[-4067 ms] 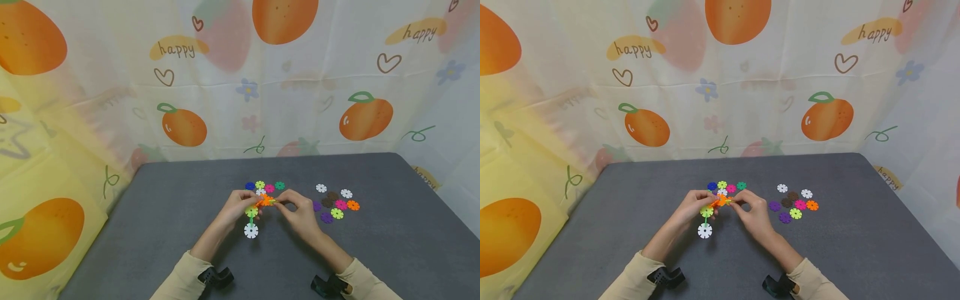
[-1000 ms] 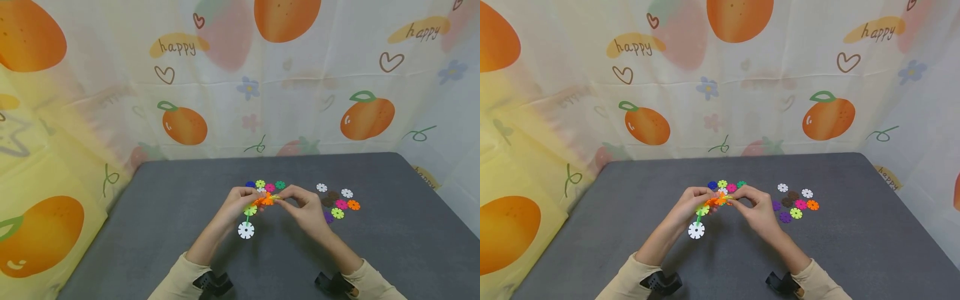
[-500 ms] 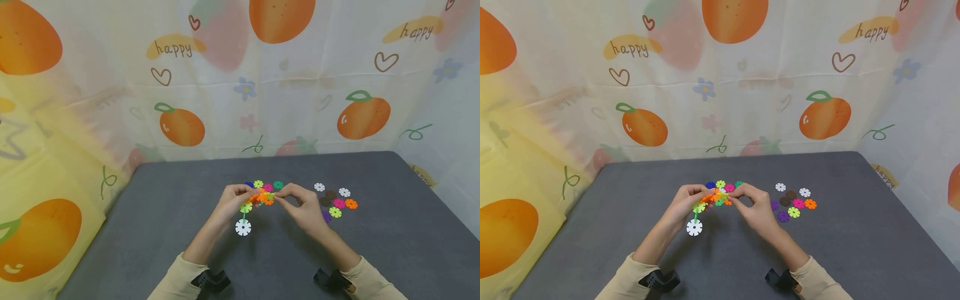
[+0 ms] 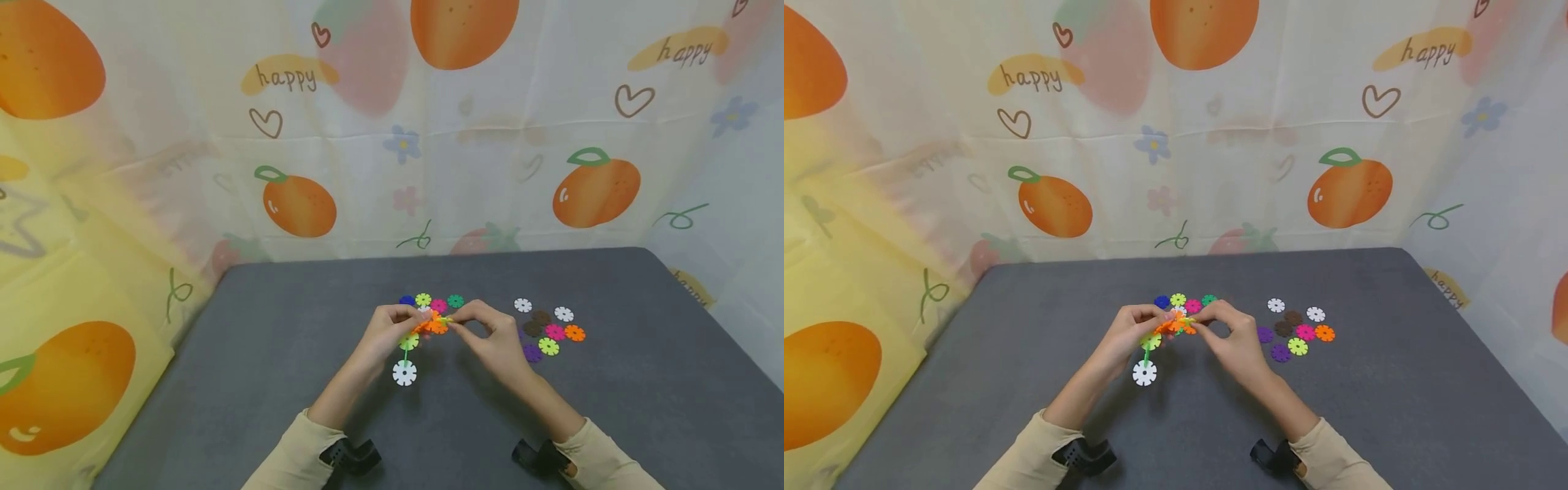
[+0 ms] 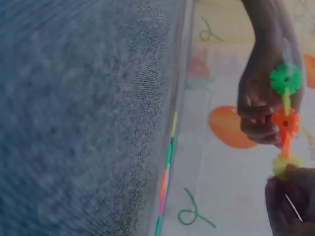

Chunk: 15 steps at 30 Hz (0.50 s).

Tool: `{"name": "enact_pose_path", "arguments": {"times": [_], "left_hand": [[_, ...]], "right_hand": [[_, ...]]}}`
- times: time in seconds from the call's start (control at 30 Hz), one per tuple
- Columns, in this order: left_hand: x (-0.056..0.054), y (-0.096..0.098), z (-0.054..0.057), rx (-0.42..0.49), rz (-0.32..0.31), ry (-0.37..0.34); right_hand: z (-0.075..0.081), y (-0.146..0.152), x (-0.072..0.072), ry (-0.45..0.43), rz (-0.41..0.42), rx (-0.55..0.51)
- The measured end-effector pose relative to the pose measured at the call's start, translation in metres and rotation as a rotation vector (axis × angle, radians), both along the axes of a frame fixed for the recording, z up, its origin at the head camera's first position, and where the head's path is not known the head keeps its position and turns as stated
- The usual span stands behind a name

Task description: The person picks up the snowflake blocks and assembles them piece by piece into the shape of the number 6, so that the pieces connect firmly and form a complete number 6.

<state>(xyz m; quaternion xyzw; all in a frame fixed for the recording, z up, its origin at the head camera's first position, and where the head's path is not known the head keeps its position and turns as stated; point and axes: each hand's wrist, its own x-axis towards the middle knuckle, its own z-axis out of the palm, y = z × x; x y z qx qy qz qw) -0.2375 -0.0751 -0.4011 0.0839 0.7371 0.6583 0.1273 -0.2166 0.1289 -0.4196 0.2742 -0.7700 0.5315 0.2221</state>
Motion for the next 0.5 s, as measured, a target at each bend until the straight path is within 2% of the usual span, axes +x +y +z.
{"name": "enact_pose_path", "arguments": {"times": [0.07, 0.13, 0.3, 0.4, 0.5], "left_hand": [[-0.001, -0.001, -0.003, -0.004, -0.001, -0.020], [-0.003, -0.002, -0.006, -0.004, 0.000, -0.044], [-0.009, -0.006, -0.012, 0.048, -0.004, -0.108], [-0.012, -0.007, -0.015, 0.073, -0.014, -0.133], [-0.013, -0.008, -0.017, 0.076, -0.027, -0.150]], "right_hand": [[0.000, 0.000, -0.001, -0.003, -0.011, 0.026], [0.000, 0.000, -0.002, -0.045, -0.019, 0.045], [-0.004, 0.008, -0.009, -0.301, -0.112, 0.077], [-0.013, 0.011, -0.019, -0.405, -0.158, 0.185], [-0.022, 0.011, -0.028, -0.433, -0.144, 0.283]]}}
